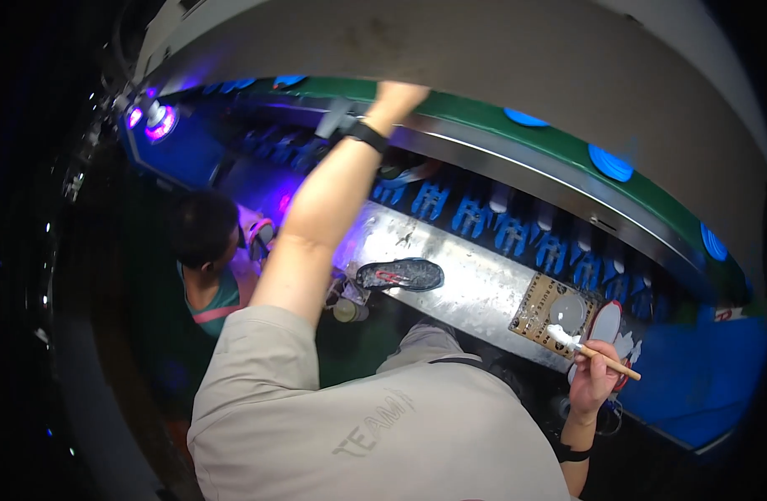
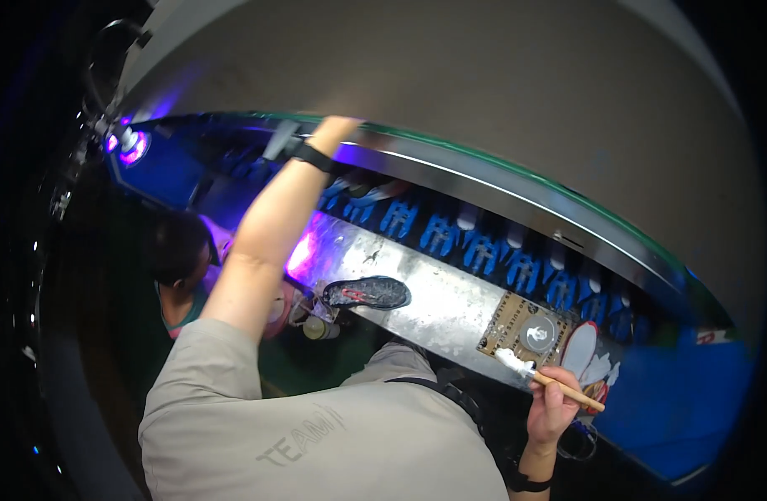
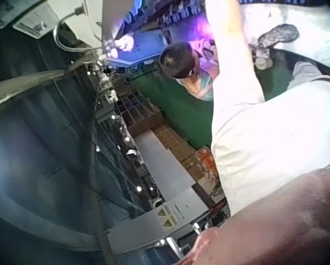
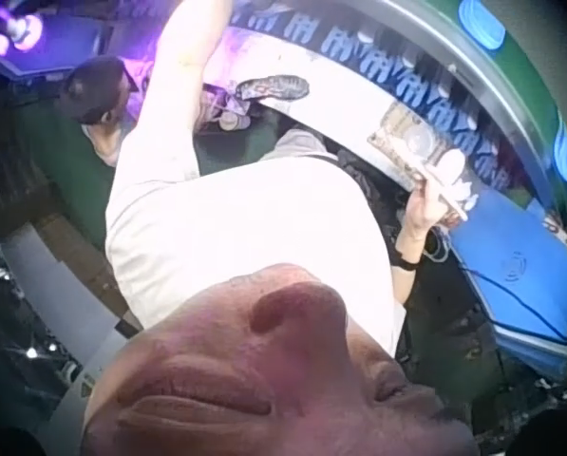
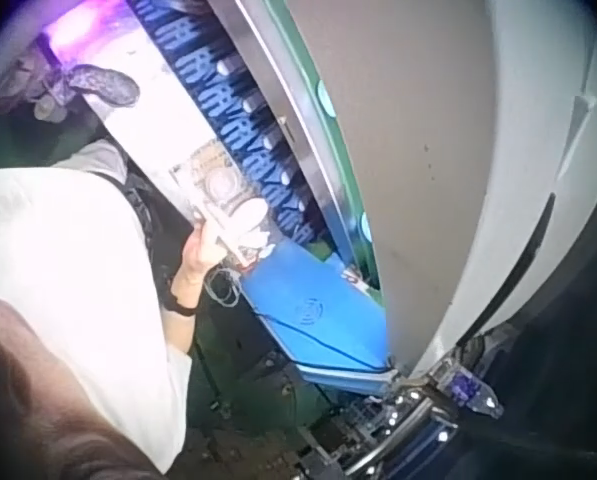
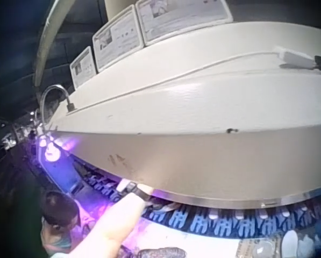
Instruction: Applying glue to blue shoe soles using a brush.
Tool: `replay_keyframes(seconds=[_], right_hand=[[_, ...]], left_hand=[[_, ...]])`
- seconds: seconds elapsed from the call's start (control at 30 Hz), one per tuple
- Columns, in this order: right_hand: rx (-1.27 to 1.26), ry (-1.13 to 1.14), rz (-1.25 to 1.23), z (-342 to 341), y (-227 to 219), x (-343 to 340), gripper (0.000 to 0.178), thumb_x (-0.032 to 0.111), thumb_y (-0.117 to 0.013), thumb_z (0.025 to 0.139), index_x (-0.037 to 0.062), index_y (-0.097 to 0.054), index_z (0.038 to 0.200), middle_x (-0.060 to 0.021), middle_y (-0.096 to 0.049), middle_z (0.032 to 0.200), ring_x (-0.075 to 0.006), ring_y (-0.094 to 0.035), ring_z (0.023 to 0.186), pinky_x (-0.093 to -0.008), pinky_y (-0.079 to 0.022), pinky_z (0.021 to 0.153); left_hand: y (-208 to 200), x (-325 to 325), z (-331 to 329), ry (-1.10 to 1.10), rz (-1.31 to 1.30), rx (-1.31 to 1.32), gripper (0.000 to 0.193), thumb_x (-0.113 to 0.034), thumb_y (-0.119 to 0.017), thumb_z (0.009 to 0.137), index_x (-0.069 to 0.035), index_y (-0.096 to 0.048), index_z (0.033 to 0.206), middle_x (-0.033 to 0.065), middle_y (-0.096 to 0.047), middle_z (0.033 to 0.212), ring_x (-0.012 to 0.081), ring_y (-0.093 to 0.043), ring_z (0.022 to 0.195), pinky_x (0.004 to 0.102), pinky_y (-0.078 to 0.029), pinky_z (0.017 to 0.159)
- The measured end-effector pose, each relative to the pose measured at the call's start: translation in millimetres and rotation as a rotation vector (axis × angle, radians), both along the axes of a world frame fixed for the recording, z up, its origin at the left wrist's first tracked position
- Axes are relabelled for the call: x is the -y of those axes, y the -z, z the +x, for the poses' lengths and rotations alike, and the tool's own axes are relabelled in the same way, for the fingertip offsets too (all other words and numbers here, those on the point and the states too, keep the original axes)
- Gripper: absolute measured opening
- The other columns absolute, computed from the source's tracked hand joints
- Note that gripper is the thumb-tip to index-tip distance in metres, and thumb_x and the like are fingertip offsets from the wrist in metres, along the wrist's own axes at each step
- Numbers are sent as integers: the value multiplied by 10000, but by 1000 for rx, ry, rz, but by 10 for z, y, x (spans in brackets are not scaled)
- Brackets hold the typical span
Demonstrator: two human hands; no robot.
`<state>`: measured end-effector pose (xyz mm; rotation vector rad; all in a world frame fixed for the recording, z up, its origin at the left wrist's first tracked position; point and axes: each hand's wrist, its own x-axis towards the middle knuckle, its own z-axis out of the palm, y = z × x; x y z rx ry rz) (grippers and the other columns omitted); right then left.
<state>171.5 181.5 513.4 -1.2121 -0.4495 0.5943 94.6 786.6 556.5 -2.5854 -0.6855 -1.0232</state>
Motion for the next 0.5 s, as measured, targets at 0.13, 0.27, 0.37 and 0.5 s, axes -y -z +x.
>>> replay_keyframes(seconds=[0.13,0.27,0.37,0.5], right_hand=[[-36,44,-104,-4,47,101,243,149,-605,1009,-49,-641,1145,-94,-660,908,-116,-586,789,-231,-446,698],[10,77,-309,85,186,107,222,132,-617,1011,-45,-666,1136,-84,-692,927,-103,-603,804,-233,-454,698],[153,108,-448,224,451,66,200,137,-635,1011,-28,-698,1106,-77,-717,929,-106,-647,842,-247,-491,727],[335,160,-706,548,898,83,186,162,-682,979,-8,-731,1034,-67,-726,809,-126,-676,736,-279,-521,691]], left_hand=[[98,-1067,-713,-401,63,-349,304,-187,-603,959,-5,-692,1186,233,-703,1153,426,-677,1043,488,-566,877],[147,-1601,-1014,-452,79,-585,314,-196,-633,940,-10,-695,1185,232,-701,1128,420,-676,1011,474,-560,858],[148,-1609,-1095,-401,167,-672,323,-203,-655,926,-14,-697,1184,231,-699,1109,415,-675,986,464,-556,844],[-27,-1024,-1101,-190,251,-623,337,-212,-685,907,-20,-701,1183,230,-697,1084,409,-674,954,451,-550,826]])
